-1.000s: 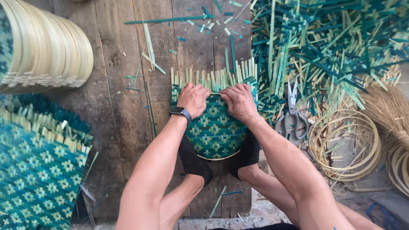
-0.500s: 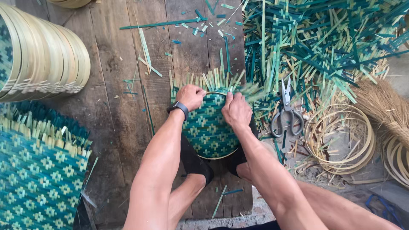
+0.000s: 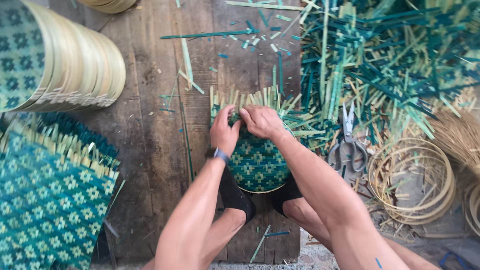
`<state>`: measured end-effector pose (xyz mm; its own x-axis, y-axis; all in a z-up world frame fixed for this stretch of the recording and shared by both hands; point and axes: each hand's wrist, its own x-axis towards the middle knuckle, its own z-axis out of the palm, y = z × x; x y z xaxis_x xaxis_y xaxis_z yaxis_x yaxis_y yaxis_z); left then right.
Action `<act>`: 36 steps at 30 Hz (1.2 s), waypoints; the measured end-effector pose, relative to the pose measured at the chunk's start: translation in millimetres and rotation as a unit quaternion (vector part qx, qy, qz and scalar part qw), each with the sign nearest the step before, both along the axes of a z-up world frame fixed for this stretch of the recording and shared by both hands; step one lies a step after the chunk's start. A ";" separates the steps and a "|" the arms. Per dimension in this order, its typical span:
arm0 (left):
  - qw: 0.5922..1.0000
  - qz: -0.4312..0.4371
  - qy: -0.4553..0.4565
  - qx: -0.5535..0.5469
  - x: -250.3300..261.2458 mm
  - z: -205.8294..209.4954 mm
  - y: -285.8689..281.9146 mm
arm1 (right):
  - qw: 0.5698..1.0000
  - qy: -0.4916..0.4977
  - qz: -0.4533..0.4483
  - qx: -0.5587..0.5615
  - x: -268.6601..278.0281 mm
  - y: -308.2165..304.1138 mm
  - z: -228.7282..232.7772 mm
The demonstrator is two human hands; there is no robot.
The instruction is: The person places a circular bamboo frame onto a pre-woven green and blue mat, then uses shears to trim the excess mat material around the frame. The person repeats this process multiple times, stacking the finished circular bases.
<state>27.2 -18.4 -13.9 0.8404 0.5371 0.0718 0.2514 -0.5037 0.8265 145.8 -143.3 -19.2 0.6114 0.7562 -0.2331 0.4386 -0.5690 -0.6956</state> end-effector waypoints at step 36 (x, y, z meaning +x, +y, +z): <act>0.860 0.295 0.258 -0.328 -96.6 -81.6 7.7 | 0.961 -0.057 0.183 -0.199 -13.9 53.4 1.8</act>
